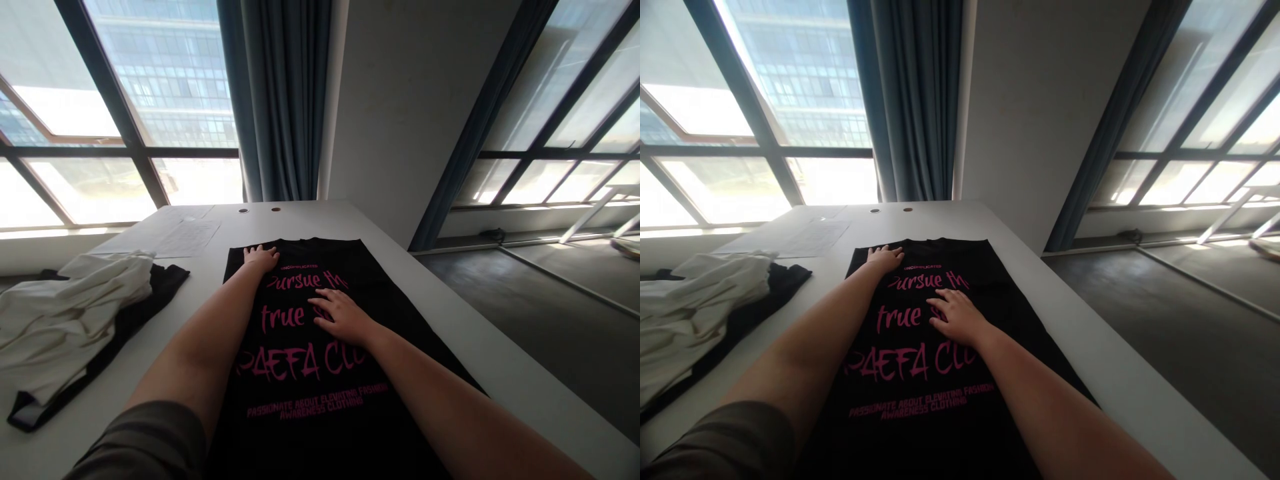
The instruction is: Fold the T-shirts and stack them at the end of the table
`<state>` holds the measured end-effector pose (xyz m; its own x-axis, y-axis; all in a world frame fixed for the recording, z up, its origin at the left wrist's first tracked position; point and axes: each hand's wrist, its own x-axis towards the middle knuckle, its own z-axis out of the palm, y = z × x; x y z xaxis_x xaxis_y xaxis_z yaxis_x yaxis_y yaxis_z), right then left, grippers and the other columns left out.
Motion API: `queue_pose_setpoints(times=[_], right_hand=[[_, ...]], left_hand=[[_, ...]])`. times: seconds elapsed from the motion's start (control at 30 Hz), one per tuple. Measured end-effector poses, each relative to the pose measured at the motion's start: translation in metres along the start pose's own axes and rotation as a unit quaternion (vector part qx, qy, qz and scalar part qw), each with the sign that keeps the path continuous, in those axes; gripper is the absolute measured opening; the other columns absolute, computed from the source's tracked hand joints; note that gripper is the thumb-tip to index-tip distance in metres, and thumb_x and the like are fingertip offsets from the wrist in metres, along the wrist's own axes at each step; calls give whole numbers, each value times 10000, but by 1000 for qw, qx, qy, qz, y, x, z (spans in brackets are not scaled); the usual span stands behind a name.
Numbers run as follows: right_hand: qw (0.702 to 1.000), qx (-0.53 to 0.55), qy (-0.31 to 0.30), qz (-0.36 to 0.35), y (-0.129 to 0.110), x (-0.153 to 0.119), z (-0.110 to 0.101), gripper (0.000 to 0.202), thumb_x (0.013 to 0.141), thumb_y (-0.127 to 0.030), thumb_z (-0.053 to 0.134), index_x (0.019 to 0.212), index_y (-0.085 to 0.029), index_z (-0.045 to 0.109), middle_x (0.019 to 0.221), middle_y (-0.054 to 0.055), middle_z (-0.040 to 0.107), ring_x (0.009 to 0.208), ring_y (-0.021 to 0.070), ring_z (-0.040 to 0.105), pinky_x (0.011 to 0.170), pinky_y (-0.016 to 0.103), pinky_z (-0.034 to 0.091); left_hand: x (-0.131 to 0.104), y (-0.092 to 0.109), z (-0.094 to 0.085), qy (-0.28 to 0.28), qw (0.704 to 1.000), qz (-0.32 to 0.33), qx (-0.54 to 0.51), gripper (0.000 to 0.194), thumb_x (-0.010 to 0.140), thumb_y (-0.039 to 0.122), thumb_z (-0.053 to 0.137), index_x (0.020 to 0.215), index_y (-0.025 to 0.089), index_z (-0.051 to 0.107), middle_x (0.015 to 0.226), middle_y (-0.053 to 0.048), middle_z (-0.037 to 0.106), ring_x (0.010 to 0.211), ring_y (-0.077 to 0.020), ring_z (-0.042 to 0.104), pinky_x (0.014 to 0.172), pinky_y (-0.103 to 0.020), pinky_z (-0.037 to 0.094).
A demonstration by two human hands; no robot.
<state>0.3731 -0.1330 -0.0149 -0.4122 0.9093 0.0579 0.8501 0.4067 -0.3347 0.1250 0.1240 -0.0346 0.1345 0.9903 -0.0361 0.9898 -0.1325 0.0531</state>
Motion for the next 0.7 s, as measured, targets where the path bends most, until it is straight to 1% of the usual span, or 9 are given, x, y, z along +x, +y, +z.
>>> queue_pose_setpoints(times=[0.07,0.13,0.27,0.33,0.43,0.53,0.63,0.7], right_hand=[[1000,2,2,-3,1,0,0,560,977,-449,599,1496,-240,575,1622,132,430,1519,329,350,1264,534,231],[1000,1,6,-7,1,0,1,560,976,-446,601,1496,-239,575,1618,134,436,1517,329,353,1262,536,236],[1000,2,8,-8,3,1,2,561,975,-437,602,1497,-233,574,1618,137,437,1521,327,349,1264,533,232],[1000,3,8,-9,3,1,3,559,974,-439,604,1493,-235,577,1617,134,439,1521,325,350,1265,531,231],[1000,1,7,-10,2,1,2,561,973,-444,603,1493,-233,578,1616,132,441,1520,321,353,1267,525,230],[1000,-2,3,-6,2,0,1,568,976,-449,596,1502,-237,568,1623,127,432,1524,319,344,1269,521,222],[1000,-1,-1,-2,1,0,0,571,977,-446,595,1507,-235,563,1627,128,425,1526,318,340,1269,519,221],[1000,1,0,-3,1,0,1,570,975,-444,597,1502,-229,567,1626,133,426,1525,319,341,1269,519,222]], left_hand=[[-2,3,-3,-17,1000,-16,1,679,979,702,260,1597,441,371,1699,-100,300,1506,-505,288,1165,-741,139],[-2,5,-7,-30,999,-27,4,685,969,719,251,1592,458,368,1701,-101,295,1500,-536,273,1137,-789,106],[-2,10,-12,-51,997,-53,24,720,952,747,218,1584,448,391,1673,-118,355,1498,-556,255,1095,-845,7],[-2,12,-11,-54,996,-65,26,759,937,771,210,1592,430,384,1667,-130,363,1501,-561,241,1090,-850,0],[-2,9,-6,-36,998,-61,0,824,913,807,213,1620,400,333,1692,-139,303,1506,-570,214,1122,-818,49],[-2,0,-2,-25,999,-36,-22,838,909,820,196,1632,406,291,1722,-109,230,1533,-545,158,1175,-740,120],[-1,-9,0,-15,999,-10,-34,803,923,812,171,1618,437,315,1726,-64,232,1552,-501,151,1206,-684,152],[0,-12,1,-7,999,4,-40,788,929,804,197,1610,435,343,1720,-54,253,1554,-484,170,1214,-673,159]])
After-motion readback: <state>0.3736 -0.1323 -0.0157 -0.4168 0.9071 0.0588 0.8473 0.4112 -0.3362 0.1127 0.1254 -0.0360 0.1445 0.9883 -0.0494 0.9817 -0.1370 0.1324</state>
